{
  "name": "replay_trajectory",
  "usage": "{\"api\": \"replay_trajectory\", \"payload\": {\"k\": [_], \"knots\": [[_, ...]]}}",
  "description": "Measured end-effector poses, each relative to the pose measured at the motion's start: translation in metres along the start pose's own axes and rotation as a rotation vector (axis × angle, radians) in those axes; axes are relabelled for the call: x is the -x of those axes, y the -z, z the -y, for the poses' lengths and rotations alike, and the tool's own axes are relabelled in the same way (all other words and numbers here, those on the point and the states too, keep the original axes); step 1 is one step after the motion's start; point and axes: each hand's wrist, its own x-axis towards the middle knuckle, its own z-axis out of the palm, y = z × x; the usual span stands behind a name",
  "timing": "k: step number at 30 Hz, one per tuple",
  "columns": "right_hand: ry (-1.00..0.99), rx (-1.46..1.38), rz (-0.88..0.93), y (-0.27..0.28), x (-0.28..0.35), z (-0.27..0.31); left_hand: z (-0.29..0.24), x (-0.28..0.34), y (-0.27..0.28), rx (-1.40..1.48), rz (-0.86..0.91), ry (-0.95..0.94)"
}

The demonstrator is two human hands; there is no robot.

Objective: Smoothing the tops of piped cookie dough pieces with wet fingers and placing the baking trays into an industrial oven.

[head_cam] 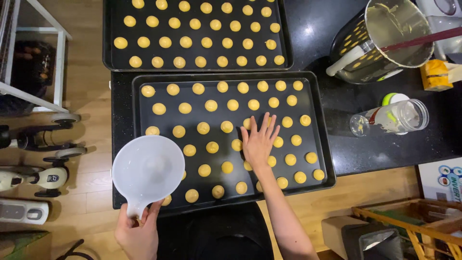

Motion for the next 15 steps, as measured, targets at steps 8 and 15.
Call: {"api": "replay_trajectory", "payload": {"k": [8, 15], "knots": [[-0.063, -0.024, -0.049, -0.010, 0.016, -0.004, -0.009, -0.006, 0.002, -0.123, -0.004, -0.056], [-0.014, -0.001, -0.033, 0.014, 0.026, 0.017, -0.016, -0.009, -0.003, -0.067, 0.028, -0.013]]}}
